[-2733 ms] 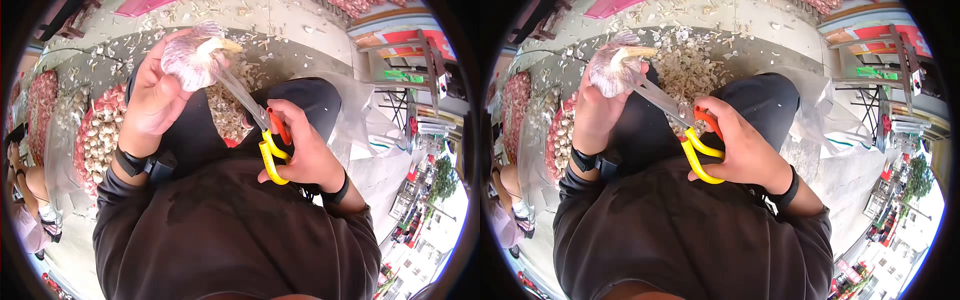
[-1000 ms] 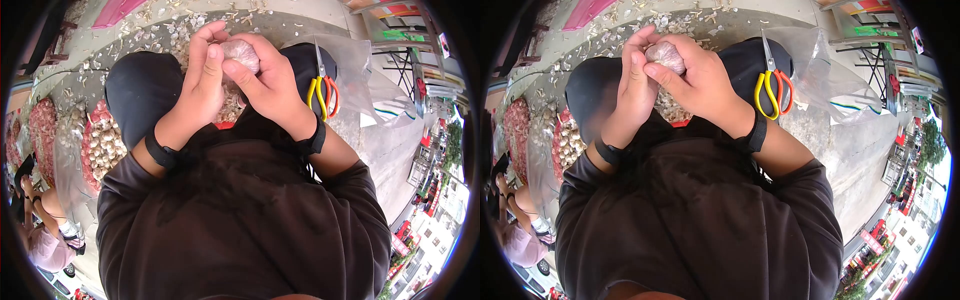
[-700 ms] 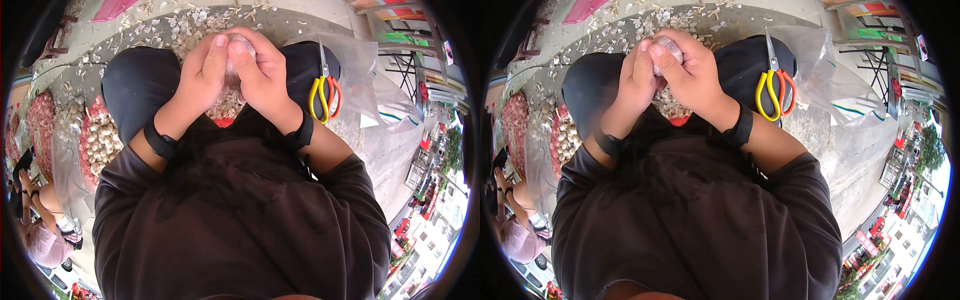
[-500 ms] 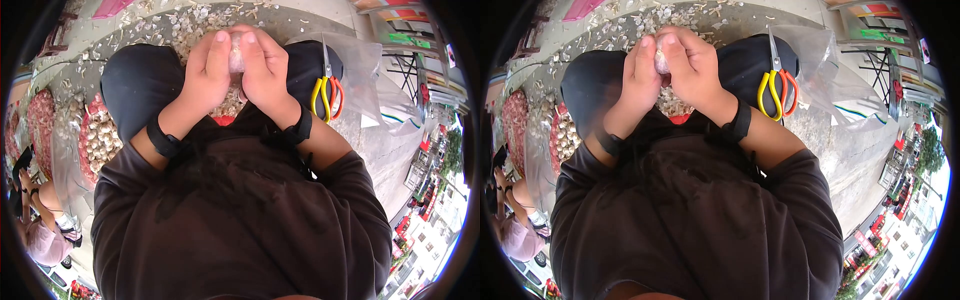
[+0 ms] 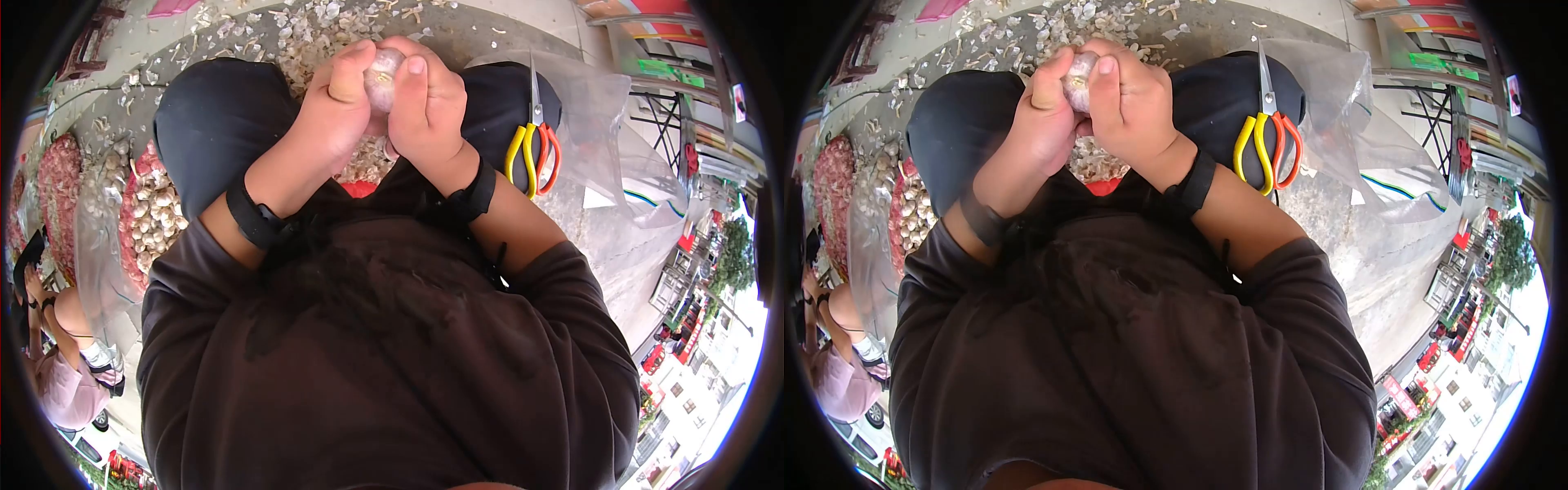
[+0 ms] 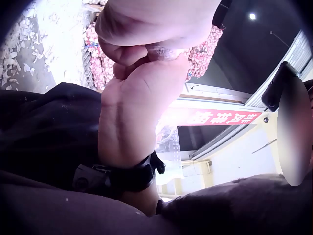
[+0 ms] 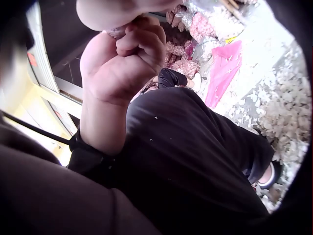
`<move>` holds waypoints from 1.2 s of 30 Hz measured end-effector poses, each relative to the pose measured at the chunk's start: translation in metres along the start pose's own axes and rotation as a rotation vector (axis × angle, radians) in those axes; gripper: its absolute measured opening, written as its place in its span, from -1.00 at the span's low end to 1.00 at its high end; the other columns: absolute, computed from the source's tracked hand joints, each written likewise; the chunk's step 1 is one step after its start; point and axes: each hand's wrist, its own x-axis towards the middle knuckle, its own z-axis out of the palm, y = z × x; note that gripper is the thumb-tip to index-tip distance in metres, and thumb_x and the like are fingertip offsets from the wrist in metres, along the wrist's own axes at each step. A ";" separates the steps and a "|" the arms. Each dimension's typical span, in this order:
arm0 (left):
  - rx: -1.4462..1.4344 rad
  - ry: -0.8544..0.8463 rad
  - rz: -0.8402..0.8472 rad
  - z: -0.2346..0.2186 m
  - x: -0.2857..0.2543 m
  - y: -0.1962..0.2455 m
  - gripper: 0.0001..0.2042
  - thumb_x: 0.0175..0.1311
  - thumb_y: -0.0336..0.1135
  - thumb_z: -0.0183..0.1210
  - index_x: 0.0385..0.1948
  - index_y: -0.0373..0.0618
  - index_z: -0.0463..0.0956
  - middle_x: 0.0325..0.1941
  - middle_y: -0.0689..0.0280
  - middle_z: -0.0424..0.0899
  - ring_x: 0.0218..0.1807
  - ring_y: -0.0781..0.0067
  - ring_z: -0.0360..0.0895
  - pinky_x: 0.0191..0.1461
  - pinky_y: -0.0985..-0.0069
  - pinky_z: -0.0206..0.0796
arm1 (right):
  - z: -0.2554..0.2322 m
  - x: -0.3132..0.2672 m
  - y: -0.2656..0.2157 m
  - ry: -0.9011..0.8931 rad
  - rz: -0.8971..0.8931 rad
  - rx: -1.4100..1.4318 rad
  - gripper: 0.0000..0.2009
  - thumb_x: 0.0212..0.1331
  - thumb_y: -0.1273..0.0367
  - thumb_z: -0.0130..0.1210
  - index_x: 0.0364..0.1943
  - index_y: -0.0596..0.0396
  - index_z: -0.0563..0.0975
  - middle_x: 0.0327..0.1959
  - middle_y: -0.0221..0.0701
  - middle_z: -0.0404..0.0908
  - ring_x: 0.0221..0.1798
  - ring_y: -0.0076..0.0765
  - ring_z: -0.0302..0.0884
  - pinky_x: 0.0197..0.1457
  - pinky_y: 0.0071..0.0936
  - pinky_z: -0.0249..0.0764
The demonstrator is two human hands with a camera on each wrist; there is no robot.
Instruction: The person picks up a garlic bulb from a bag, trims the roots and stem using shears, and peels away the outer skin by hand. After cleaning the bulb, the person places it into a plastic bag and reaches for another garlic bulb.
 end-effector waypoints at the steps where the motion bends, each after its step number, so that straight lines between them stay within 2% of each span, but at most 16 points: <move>1: -0.025 0.047 -0.040 0.001 0.001 0.001 -0.58 0.40 0.13 -0.16 -0.28 -0.04 0.47 -0.43 0.40 0.56 -0.45 0.57 0.50 -0.52 0.59 0.24 | 0.000 -0.001 0.001 0.001 -0.006 -0.015 -0.73 0.39 0.35 -0.16 -0.15 0.21 0.55 -0.50 -0.19 0.62 -0.51 -0.16 0.65 -0.39 -0.39 0.54; 4: -0.045 0.059 -0.050 -0.001 0.004 -0.002 -0.55 0.42 0.14 -0.18 -0.31 -0.05 0.49 -0.44 0.40 0.55 -0.46 0.55 0.49 -0.51 0.59 0.25 | 0.002 0.001 -0.001 -0.010 -0.068 -0.071 -0.73 0.40 0.32 -0.14 -0.14 0.22 0.55 -0.51 -0.22 0.62 -0.51 -0.19 0.64 -0.40 -0.40 0.53; 7: 0.125 -0.006 0.032 -0.019 0.011 -0.011 -0.48 0.45 0.19 -0.25 -0.32 -0.09 0.51 -0.46 0.39 0.54 -0.47 0.58 0.46 -0.48 0.59 0.25 | 0.005 0.000 -0.001 -0.057 0.198 0.121 -0.72 0.41 0.27 -0.08 -0.16 0.22 0.54 -0.55 -0.32 0.60 -0.54 -0.32 0.59 -0.41 -0.45 0.50; 8: 0.213 -0.028 0.069 -0.025 0.013 -0.013 -0.44 0.47 0.20 -0.28 -0.31 -0.10 0.52 -0.46 0.39 0.53 -0.47 0.60 0.45 -0.47 0.59 0.25 | 0.005 0.003 -0.002 -0.066 0.215 0.129 -0.71 0.38 0.24 -0.02 -0.18 0.22 0.54 -0.57 -0.35 0.58 -0.54 -0.39 0.55 -0.42 -0.47 0.48; 10: 0.333 0.066 0.225 -0.029 0.015 -0.018 -0.38 0.48 0.23 -0.36 -0.31 -0.14 0.53 -0.49 0.39 0.52 -0.48 0.62 0.42 -0.44 0.60 0.25 | 0.004 0.005 -0.003 -0.089 0.261 0.147 -0.69 0.33 0.18 0.11 -0.23 0.22 0.54 -0.60 -0.42 0.55 -0.55 -0.52 0.49 -0.44 -0.53 0.44; 13: 0.519 0.147 0.476 -0.034 0.010 -0.007 -0.34 0.50 0.20 -0.40 -0.34 -0.24 0.51 -0.52 0.36 0.52 -0.47 0.62 0.39 -0.39 0.59 0.25 | -0.008 0.009 -0.010 -0.306 0.446 0.117 -0.64 0.17 0.14 0.29 -0.33 0.20 0.52 -0.61 -0.45 0.53 -0.53 -0.64 0.43 -0.46 -0.58 0.40; 14: 0.533 0.148 0.519 -0.037 0.008 -0.003 -0.37 0.52 0.17 -0.37 -0.37 -0.25 0.49 -0.53 0.35 0.50 -0.47 0.59 0.37 -0.37 0.55 0.26 | -0.007 0.009 -0.008 -0.339 0.453 0.106 -0.61 0.07 0.13 0.38 -0.40 0.17 0.48 -0.62 -0.44 0.52 -0.54 -0.67 0.39 -0.48 -0.59 0.37; 16: 0.544 0.160 0.582 -0.040 0.008 -0.005 -0.41 0.53 0.12 -0.32 -0.41 -0.26 0.46 -0.53 0.33 0.49 -0.47 0.57 0.37 -0.36 0.51 0.28 | -0.002 0.010 -0.015 -0.279 0.413 0.153 -0.61 0.09 0.14 0.36 -0.42 0.17 0.47 -0.61 -0.45 0.52 -0.55 -0.66 0.38 -0.49 -0.57 0.36; 19: 0.621 0.017 0.653 -0.045 0.012 -0.013 -0.34 0.50 0.22 -0.42 -0.20 -0.26 0.46 -0.36 0.33 0.56 -0.39 0.65 0.41 -0.36 0.63 0.25 | 0.004 0.014 -0.022 -0.207 0.369 0.155 -0.64 0.12 0.17 0.34 -0.42 0.17 0.47 -0.60 -0.45 0.51 -0.56 -0.65 0.36 -0.50 -0.55 0.35; 22: 0.474 0.046 0.780 -0.032 0.009 -0.019 -0.56 0.54 0.02 -0.23 -0.28 -0.22 0.40 -0.38 0.33 0.50 -0.39 0.60 0.39 -0.35 0.56 0.27 | 0.004 0.015 -0.019 -0.177 0.353 0.143 -0.69 0.16 0.22 0.29 -0.41 0.18 0.48 -0.59 -0.43 0.51 -0.55 -0.63 0.38 -0.50 -0.53 0.35; 25: 0.123 -0.025 0.581 -0.024 0.005 -0.028 -0.67 0.54 -0.07 -0.17 -0.24 -0.17 0.37 -0.33 0.36 0.48 -0.38 0.67 0.36 -0.36 0.63 0.24 | 0.009 0.011 -0.011 -0.099 0.313 0.211 -0.73 0.20 0.26 0.24 -0.42 0.19 0.48 -0.59 -0.38 0.50 -0.55 -0.58 0.40 -0.50 -0.52 0.36; 28: 0.034 -0.081 0.606 -0.020 0.007 -0.026 -0.72 0.53 -0.11 -0.13 -0.28 -0.13 0.37 -0.37 0.39 0.48 -0.40 0.74 0.34 -0.37 0.69 0.22 | 0.019 0.008 -0.007 -0.004 0.238 0.226 -0.75 0.21 0.29 0.20 -0.45 0.20 0.48 -0.62 -0.34 0.47 -0.57 -0.55 0.40 -0.52 -0.52 0.35; 31: 0.142 0.049 0.646 -0.017 0.013 -0.026 -0.71 0.53 -0.12 -0.13 -0.33 -0.12 0.36 -0.41 0.41 0.48 -0.41 0.74 0.35 -0.40 0.69 0.21 | 0.028 0.007 -0.001 0.096 0.108 0.155 -0.75 0.22 0.31 0.17 -0.49 0.21 0.48 -0.66 -0.30 0.45 -0.61 -0.48 0.41 -0.54 -0.49 0.35; 32: 0.128 0.033 0.629 -0.016 0.013 -0.025 -0.72 0.53 -0.13 -0.15 -0.31 -0.13 0.37 -0.39 0.40 0.48 -0.37 0.71 0.37 -0.32 0.66 0.23 | 0.028 0.007 0.002 0.130 0.056 0.123 -0.75 0.23 0.32 0.16 -0.50 0.22 0.48 -0.67 -0.29 0.44 -0.63 -0.45 0.42 -0.55 -0.48 0.35; 34: 0.098 0.001 0.591 -0.017 0.011 -0.024 -0.71 0.53 -0.15 -0.20 -0.27 -0.14 0.39 -0.35 0.39 0.48 -0.30 0.63 0.40 -0.17 0.61 0.28 | 0.021 0.008 0.001 0.057 -0.001 0.019 -0.74 0.25 0.32 0.11 -0.50 0.23 0.48 -0.69 -0.26 0.43 -0.65 -0.35 0.44 -0.56 -0.43 0.36; 36: 0.001 0.011 0.526 -0.017 0.011 -0.026 -0.74 0.51 -0.17 -0.16 -0.26 -0.14 0.39 -0.34 0.39 0.48 -0.30 0.61 0.41 -0.17 0.61 0.29 | 0.017 0.008 0.003 0.015 -0.056 -0.049 -0.73 0.29 0.32 0.06 -0.48 0.25 0.48 -0.69 -0.23 0.43 -0.67 -0.25 0.45 -0.56 -0.39 0.37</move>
